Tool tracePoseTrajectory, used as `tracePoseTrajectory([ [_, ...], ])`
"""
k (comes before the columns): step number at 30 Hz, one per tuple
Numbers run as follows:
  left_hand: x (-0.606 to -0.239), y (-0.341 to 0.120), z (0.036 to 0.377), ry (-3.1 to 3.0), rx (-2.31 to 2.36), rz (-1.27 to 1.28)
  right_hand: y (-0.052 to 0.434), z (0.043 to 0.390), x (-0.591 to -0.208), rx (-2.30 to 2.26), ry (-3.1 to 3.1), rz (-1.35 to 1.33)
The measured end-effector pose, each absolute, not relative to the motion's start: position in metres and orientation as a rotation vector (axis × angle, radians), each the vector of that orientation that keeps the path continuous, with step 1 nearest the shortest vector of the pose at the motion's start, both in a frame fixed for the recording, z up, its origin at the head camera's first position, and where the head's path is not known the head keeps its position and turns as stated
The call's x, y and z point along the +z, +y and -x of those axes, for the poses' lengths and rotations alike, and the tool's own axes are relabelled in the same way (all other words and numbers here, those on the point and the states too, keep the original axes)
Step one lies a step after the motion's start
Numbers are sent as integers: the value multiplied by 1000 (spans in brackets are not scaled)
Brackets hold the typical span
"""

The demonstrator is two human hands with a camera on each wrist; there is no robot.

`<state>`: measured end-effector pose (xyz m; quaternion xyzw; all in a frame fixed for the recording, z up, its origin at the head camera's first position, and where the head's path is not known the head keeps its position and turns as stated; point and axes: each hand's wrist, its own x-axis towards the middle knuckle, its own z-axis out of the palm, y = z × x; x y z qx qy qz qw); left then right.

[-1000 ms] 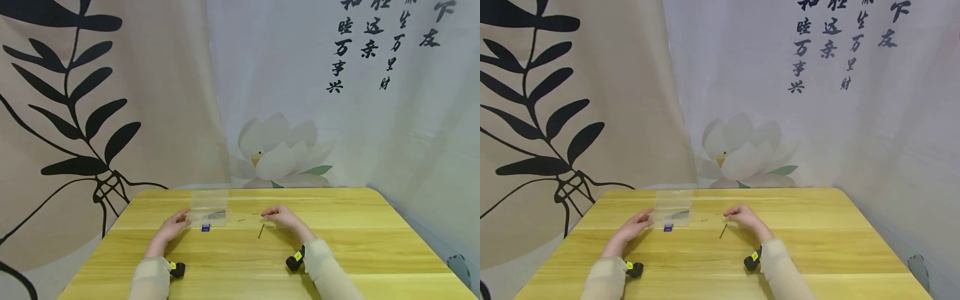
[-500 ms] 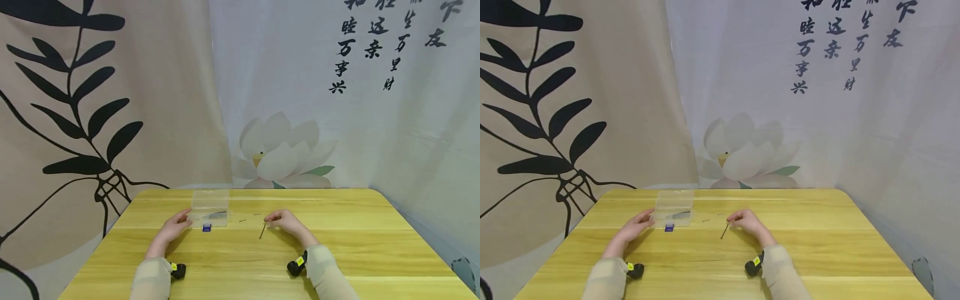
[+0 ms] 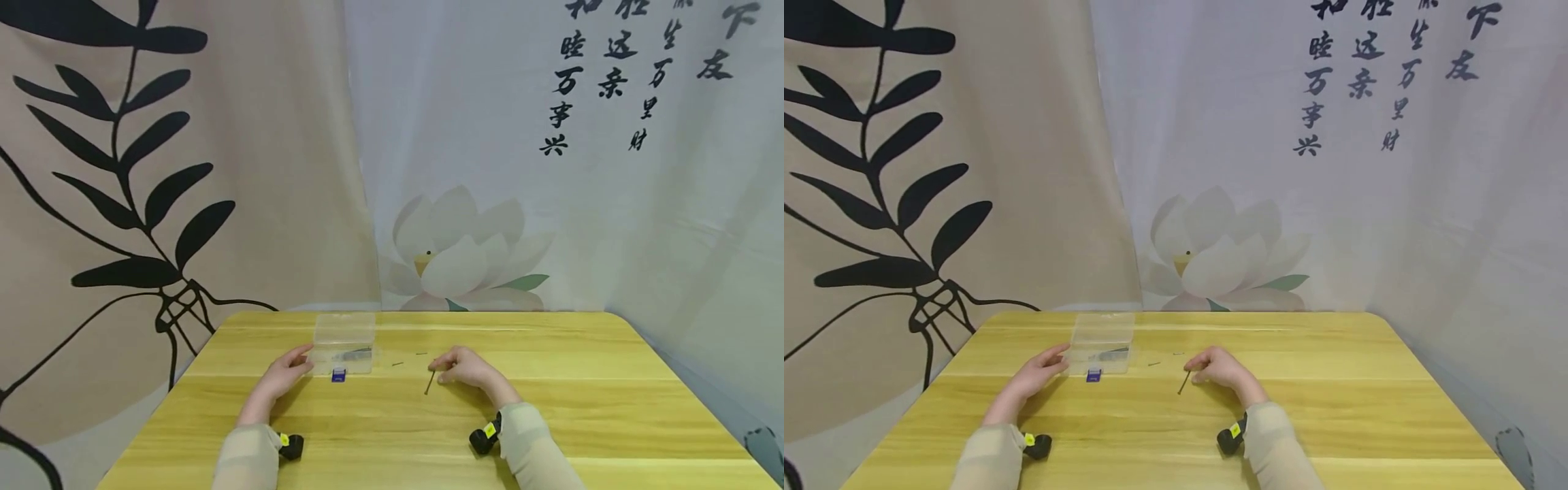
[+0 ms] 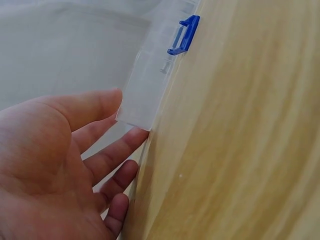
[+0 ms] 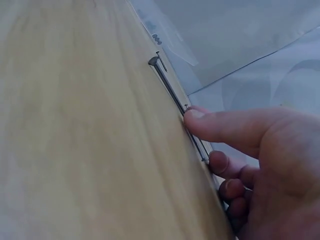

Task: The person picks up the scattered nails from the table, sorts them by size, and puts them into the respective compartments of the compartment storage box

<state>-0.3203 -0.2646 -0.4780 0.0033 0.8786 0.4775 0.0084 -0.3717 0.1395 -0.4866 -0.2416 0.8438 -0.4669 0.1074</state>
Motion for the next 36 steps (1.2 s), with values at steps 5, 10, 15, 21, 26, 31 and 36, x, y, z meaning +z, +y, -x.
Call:
tracePoseTrajectory([
  [5, -478, -262, 319, 2755, 1492, -8, 138, 371, -487, -1354, 2521, 710],
  [10, -479, -262, 320, 2766, 1497, -9, 136, 370, -487, -1368, 2529, 710],
  [15, -480, -262, 321, 2769, 1494, -8, 136, 370, -488, -1341, 2545, 697],
  [21, -480, -263, 321, 2764, 1495, -8, 138, 372, -490, -1317, 2540, 730],
  [26, -479, -261, 321, 2766, 1492, -4, 140, 368, -484, -1298, 2540, 785],
  [31, -480, -261, 322, 2743, 1505, 12, 144, 372, -488, -1307, 2537, 751],
  [36, -481, -262, 322, 2751, 1493, 18, 145, 372, -491, -1366, 2529, 689],
])
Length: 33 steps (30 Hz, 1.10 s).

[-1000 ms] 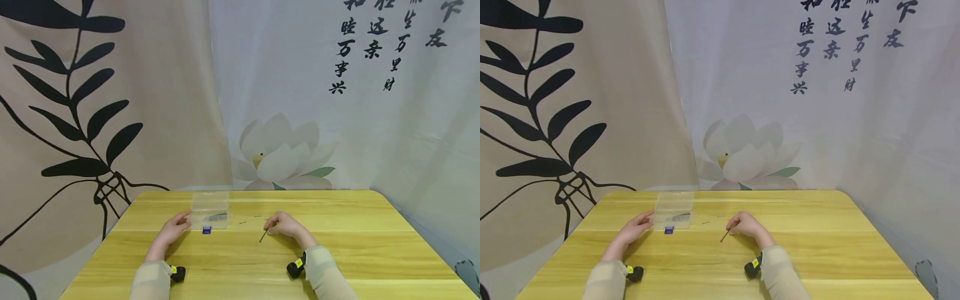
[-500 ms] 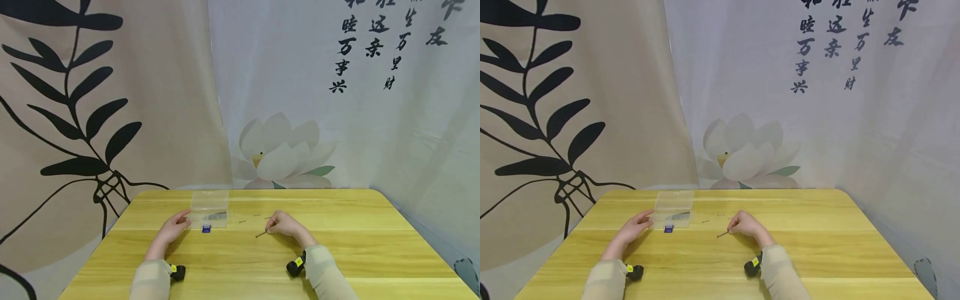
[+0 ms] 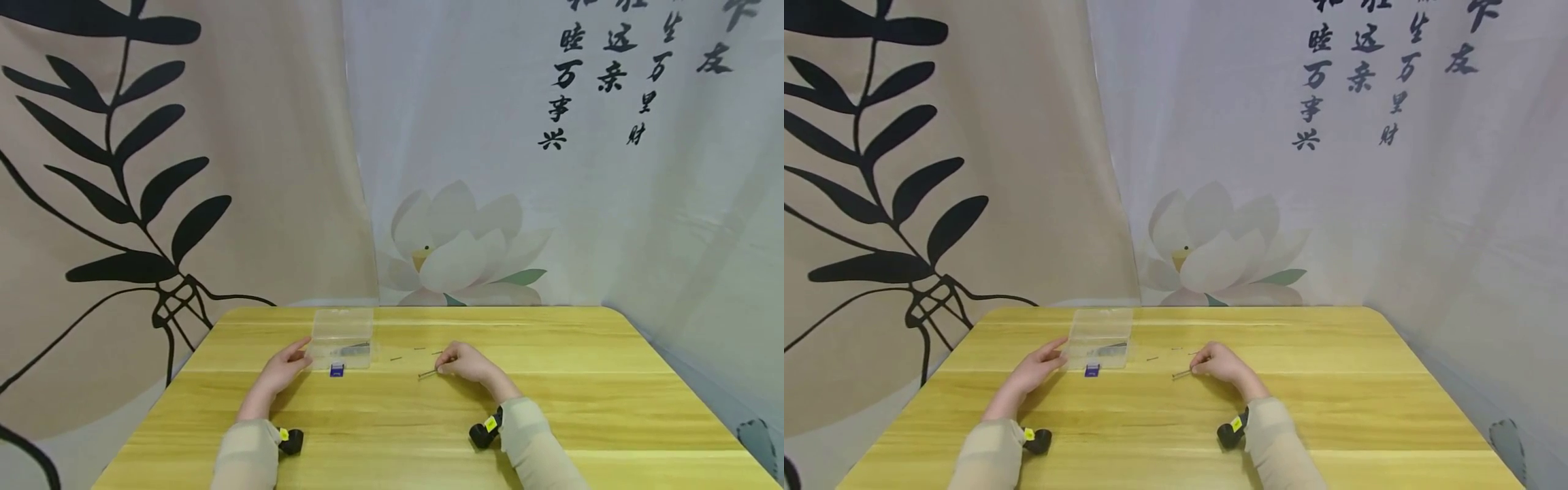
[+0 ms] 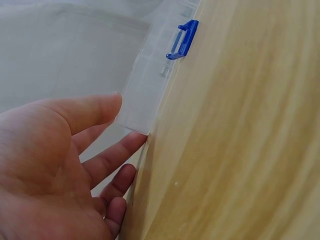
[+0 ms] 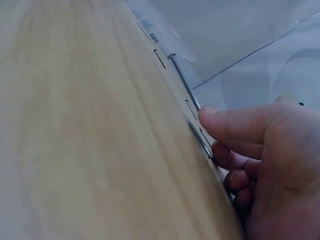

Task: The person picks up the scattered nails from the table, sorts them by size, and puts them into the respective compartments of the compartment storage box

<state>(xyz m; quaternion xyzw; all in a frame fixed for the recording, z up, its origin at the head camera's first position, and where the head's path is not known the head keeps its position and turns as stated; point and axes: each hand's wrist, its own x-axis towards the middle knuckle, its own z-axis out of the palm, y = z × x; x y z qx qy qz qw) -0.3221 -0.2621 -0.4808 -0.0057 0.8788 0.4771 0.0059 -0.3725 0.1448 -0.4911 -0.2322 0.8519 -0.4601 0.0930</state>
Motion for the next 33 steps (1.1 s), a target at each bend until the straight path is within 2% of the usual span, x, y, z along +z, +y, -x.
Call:
tracePoseTrajectory([
  [11, -481, -263, 321, 2765, 1460, 22, 150, 372, -494, -1477, 2505, 731],
  [18, -481, -264, 320, 2736, 1482, 40, 149, 374, -495, -1472, 2498, 615],
  [33, -480, -262, 321, 2761, 1463, 22, 150, 376, -494, -1476, 2503, 611],
])
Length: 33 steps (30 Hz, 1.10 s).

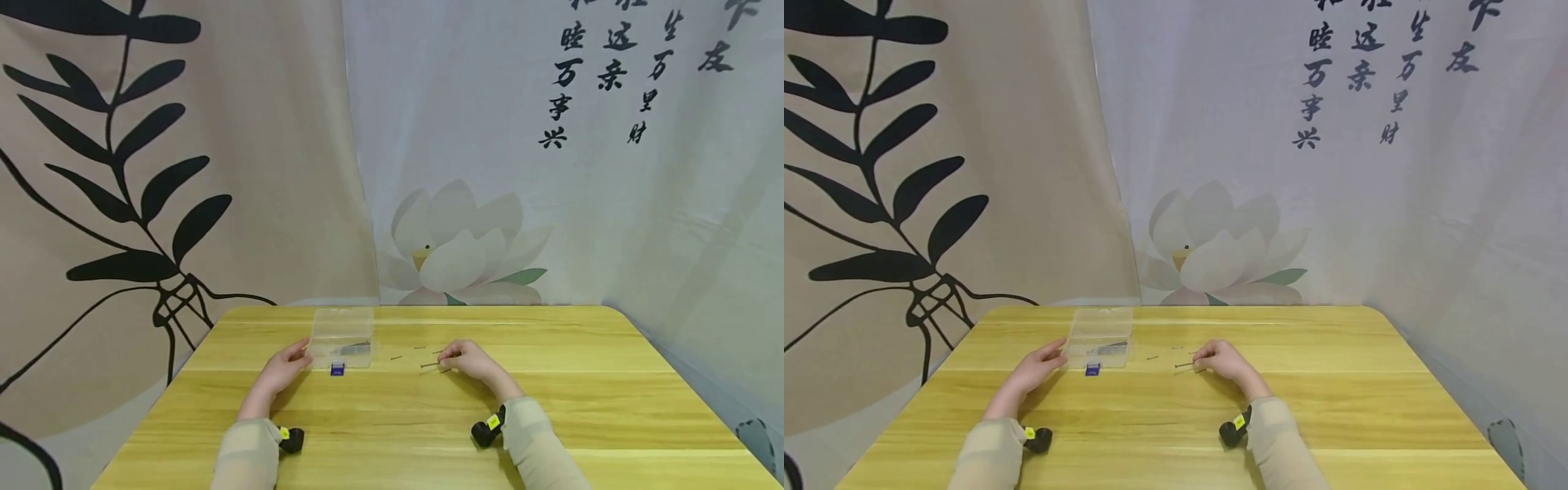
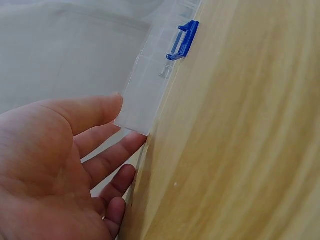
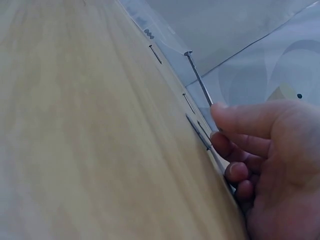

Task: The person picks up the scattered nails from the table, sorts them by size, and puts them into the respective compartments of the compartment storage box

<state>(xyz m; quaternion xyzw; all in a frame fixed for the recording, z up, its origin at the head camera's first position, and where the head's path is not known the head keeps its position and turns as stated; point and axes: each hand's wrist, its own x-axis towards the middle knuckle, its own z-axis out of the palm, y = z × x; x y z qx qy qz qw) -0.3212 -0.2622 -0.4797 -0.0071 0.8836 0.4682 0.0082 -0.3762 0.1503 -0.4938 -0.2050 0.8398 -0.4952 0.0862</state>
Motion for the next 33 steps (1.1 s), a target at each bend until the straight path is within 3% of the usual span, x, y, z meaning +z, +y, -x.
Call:
tracePoseTrajectory([
  [11, -476, -264, 319, 2773, 1459, 15, 141, 387, -482, -1470, 2506, 462],
  [33, -479, -262, 321, 2766, 1480, 9, 112, 403, -420, -1307, 2585, 639],
])
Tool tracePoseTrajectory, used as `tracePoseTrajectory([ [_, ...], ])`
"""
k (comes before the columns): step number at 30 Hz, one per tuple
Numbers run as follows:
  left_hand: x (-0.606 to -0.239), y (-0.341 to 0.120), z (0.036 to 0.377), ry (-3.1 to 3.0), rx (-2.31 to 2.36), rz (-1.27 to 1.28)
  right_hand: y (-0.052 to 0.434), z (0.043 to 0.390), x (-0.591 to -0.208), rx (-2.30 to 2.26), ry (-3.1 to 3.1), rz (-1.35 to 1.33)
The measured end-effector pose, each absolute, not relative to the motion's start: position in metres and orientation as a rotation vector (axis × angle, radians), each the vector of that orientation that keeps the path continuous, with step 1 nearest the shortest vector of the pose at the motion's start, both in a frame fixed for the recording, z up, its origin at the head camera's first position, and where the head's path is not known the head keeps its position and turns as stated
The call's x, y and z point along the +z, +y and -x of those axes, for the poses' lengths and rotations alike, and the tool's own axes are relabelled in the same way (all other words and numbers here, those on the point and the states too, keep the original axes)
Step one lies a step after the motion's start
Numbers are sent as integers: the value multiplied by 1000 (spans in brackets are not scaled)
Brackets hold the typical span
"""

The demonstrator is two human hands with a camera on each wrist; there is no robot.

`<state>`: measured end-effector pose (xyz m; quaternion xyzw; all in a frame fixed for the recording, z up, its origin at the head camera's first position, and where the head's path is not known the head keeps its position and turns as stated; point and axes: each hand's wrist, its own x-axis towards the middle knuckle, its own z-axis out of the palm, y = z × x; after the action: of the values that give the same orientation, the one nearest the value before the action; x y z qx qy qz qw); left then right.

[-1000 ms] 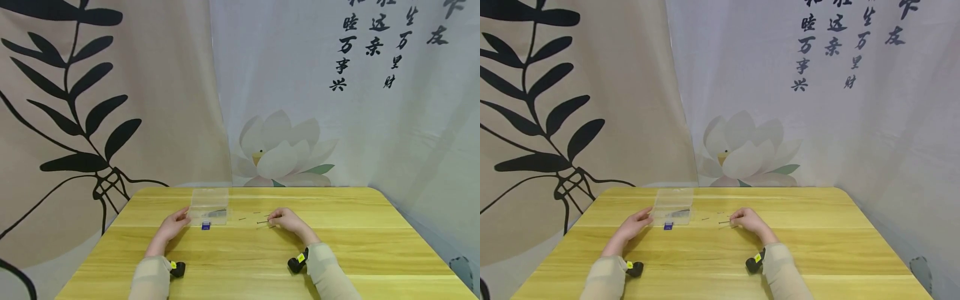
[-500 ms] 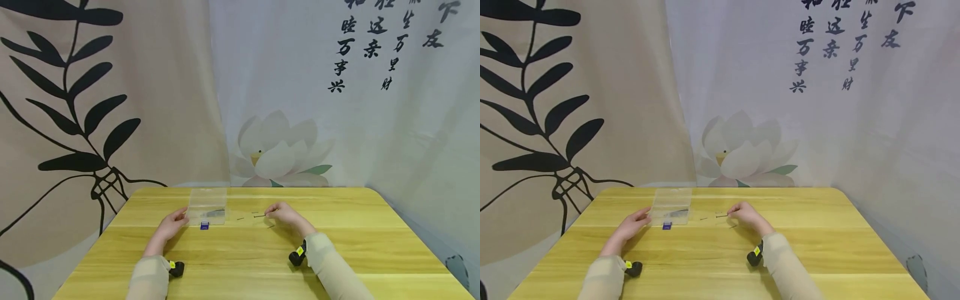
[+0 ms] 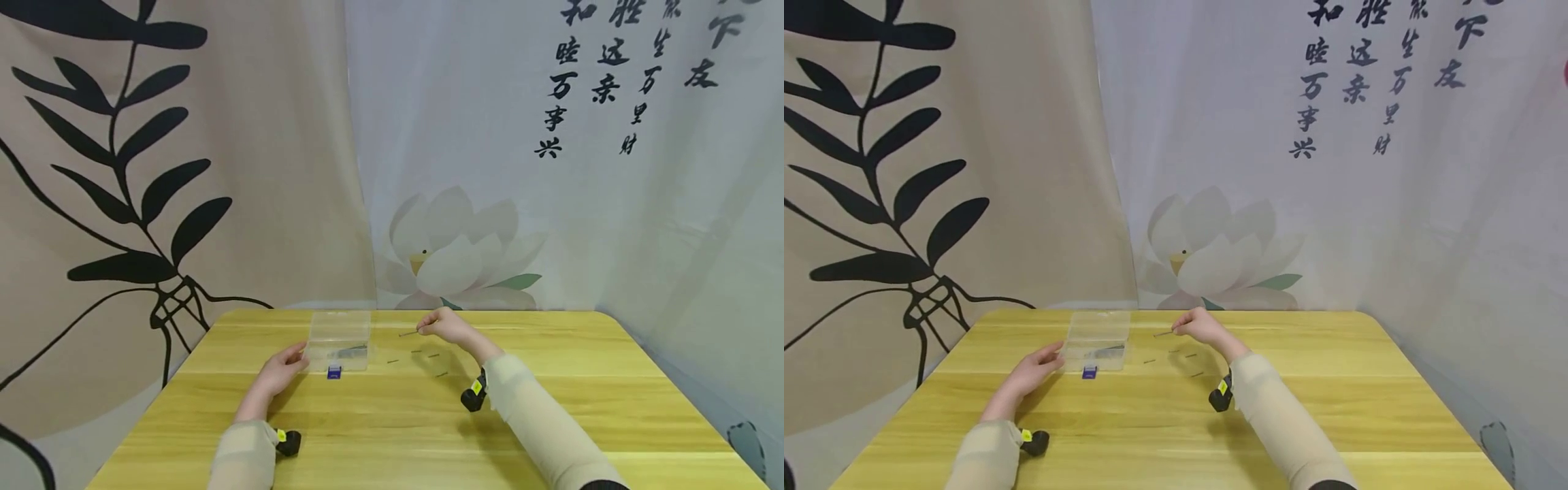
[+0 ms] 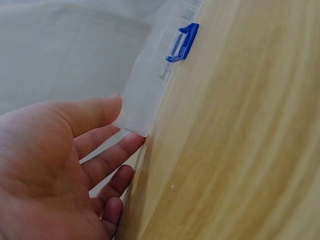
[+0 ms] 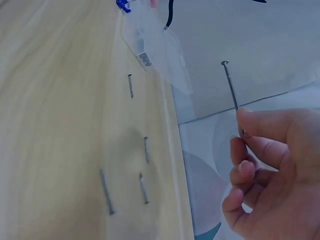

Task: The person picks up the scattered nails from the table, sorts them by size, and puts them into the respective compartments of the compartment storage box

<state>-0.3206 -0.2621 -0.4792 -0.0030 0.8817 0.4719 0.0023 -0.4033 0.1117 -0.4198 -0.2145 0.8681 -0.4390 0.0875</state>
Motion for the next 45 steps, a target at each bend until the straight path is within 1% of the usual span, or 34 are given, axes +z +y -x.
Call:
tracePoseTrajectory([
  [9, -480, -262, 321, 2779, 1473, -1, 88, 410, -401, -1257, 2622, 698],
  [19, -480, -262, 320, 2785, 1465, -25, 56, 414, -399, -1216, 2661, 735],
  [27, -480, -263, 319, 2817, 1444, -13, 31, 415, -408, -1227, 2665, 761],
  [34, -482, -263, 321, 2836, 1446, -12, 11, 418, -428, -1324, 2672, 757],
  [45, -482, -263, 319, 2850, 1460, 6, -20, 410, -450, -1389, 2735, 708],
])
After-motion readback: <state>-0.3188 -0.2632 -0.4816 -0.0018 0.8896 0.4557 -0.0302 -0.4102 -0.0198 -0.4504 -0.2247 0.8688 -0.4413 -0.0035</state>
